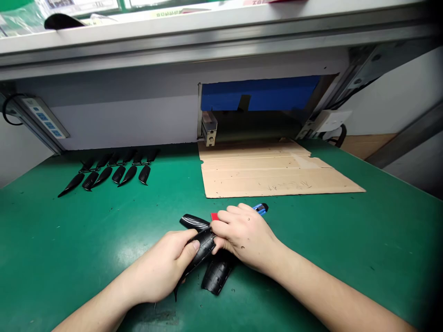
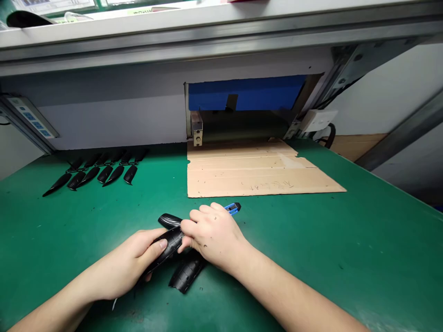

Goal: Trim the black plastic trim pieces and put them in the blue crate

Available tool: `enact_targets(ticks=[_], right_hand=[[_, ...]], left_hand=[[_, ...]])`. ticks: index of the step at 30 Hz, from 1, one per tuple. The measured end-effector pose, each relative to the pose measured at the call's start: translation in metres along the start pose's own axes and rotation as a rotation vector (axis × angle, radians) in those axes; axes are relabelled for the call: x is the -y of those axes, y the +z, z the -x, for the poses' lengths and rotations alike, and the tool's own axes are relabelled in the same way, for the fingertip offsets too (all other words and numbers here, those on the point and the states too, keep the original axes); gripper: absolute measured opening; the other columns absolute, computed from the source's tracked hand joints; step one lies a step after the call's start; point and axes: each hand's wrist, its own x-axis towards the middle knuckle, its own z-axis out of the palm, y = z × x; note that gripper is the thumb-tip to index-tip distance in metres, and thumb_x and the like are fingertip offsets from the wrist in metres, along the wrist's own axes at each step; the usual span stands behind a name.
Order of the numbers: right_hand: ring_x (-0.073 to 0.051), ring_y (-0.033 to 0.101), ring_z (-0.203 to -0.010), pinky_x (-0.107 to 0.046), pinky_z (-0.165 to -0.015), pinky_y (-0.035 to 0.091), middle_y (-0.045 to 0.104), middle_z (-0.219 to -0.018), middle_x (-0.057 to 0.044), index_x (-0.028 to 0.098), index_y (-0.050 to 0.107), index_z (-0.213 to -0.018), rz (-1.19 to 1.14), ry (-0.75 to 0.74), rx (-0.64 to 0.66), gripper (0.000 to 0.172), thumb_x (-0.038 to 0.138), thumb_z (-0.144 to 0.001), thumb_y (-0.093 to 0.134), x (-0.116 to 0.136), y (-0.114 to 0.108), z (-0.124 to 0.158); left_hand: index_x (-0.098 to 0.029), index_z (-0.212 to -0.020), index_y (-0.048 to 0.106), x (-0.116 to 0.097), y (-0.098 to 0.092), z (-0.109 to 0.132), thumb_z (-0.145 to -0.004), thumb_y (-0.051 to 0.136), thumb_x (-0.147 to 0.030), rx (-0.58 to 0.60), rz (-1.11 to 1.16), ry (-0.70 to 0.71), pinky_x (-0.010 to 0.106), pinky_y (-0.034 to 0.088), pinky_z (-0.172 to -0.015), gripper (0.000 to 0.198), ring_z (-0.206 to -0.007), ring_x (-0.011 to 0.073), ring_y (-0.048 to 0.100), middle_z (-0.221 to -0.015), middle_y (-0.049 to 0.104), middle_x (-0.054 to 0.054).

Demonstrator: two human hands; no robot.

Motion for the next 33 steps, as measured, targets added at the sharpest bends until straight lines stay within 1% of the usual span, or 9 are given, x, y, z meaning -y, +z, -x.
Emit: enact_targets(ticks=[3, 6, 9, 14, 18, 20, 26, 29, 33], right_hand=[[-0.015, 0.041, -0.063, -0.029, -0.060, 0.023, 0.051, -0.067, 0.001, 0.018, 0.049, -0.069, -0.265, 0.030, 0.114, 0.064, 0.069, -0.097, 0.022, -0.004, -0.001, 0.001], [-0.013, 0.044, -0.063, -0.024, -0.058, 0.029, 0.050, -0.069, 0.003, 0.019, 0.051, -0.071, -0.697, 0.097, 0.299, 0.059, 0.070, -0.094, 0.034, -0.010, -0.013, 0.003], [-0.013, 0.045, -0.064, -0.023, -0.058, 0.033, 0.051, -0.070, 0.003, 0.019, 0.056, -0.076, -0.992, 0.163, 0.269, 0.058, 0.073, -0.090, 0.041, -0.015, -0.024, 0.004], [-0.013, 0.043, -0.063, -0.026, -0.063, 0.031, 0.052, -0.067, 0.002, 0.018, 0.060, -0.076, -0.737, 0.110, -0.047, 0.042, 0.058, -0.088, 0.063, -0.005, -0.023, 0.002], [-0.015, 0.051, -0.072, -0.029, -0.068, 0.032, 0.061, -0.080, -0.001, 0.021, 0.063, -0.104, -0.624, 0.019, -0.036, 0.022, 0.040, -0.098, 0.054, 0.013, -0.011, 0.000], [-0.016, 0.052, -0.073, -0.029, -0.067, 0.033, 0.061, -0.080, -0.002, 0.020, 0.063, -0.105, -0.613, -0.006, -0.025, 0.022, 0.037, -0.100, 0.049, 0.018, -0.006, -0.001], [-0.014, 0.049, -0.065, -0.028, -0.065, 0.032, 0.056, -0.069, 0.001, 0.020, 0.065, -0.091, -0.573, -0.008, -0.064, 0.027, 0.036, -0.102, 0.046, 0.008, -0.008, 0.001], [-0.015, 0.051, -0.070, -0.028, -0.068, 0.035, 0.060, -0.078, 0.000, 0.021, 0.062, -0.094, -0.588, 0.084, -0.088, 0.026, 0.043, -0.100, 0.050, 0.000, -0.014, 0.002], [-0.020, 0.053, -0.083, -0.032, -0.075, 0.037, 0.060, -0.091, -0.003, 0.021, 0.057, -0.105, -0.453, 0.183, -0.042, 0.043, 0.062, -0.094, 0.049, -0.005, -0.017, 0.001]], left_hand=[[-0.018, -0.092, 0.057, -0.001, -0.001, -0.001, -0.099, 0.029, -0.039, 0.003, -0.024, -0.002, 0.024, 0.037, -0.057, 0.035, -0.061, 0.0122, 0.048, -0.082, 0.060, 0.000], [-0.019, -0.087, 0.057, -0.003, 0.000, -0.002, -0.099, 0.033, -0.037, -0.043, -0.088, 0.071, 0.026, 0.039, -0.069, 0.032, -0.073, 0.0148, 0.051, -0.083, 0.059, 0.000], [-0.019, -0.088, 0.057, -0.002, 0.001, -0.003, -0.098, 0.035, -0.039, -0.055, 0.003, 0.066, 0.026, 0.040, -0.070, 0.031, -0.073, 0.0140, 0.051, -0.084, 0.059, 0.000], [-0.019, -0.114, 0.053, 0.009, 0.005, -0.009, -0.097, 0.036, -0.048, -0.052, 0.515, 0.000, 0.022, 0.038, -0.052, 0.038, -0.054, 0.0085, 0.052, -0.103, 0.060, 0.006], [-0.018, -0.127, 0.049, 0.015, 0.010, -0.013, -0.095, 0.042, -0.046, -0.076, 0.784, 0.000, 0.023, 0.041, -0.055, 0.042, -0.054, 0.0095, 0.055, -0.098, 0.063, 0.008], [-0.017, -0.129, 0.048, 0.016, 0.012, -0.013, -0.095, 0.045, -0.045, -0.069, 0.855, -0.023, 0.024, 0.042, -0.057, 0.044, -0.055, 0.0111, 0.056, -0.089, 0.064, 0.008], [-0.014, -0.127, 0.051, 0.013, 0.012, -0.012, -0.094, 0.045, -0.043, -0.108, 0.875, -0.084, 0.023, 0.039, -0.055, 0.044, -0.053, 0.0117, 0.054, -0.074, 0.062, 0.006], [-0.015, -0.120, 0.057, 0.013, 0.010, -0.015, -0.094, 0.048, -0.041, -0.186, 0.821, -0.045, 0.021, 0.036, -0.053, 0.038, -0.051, 0.0075, 0.048, -0.081, 0.061, 0.004], [-0.017, -0.120, 0.057, 0.016, 0.009, -0.015, -0.095, 0.046, -0.044, -0.256, 0.694, 0.013, 0.022, 0.034, -0.054, 0.039, -0.052, 0.0069, 0.045, -0.082, 0.059, 0.002]])
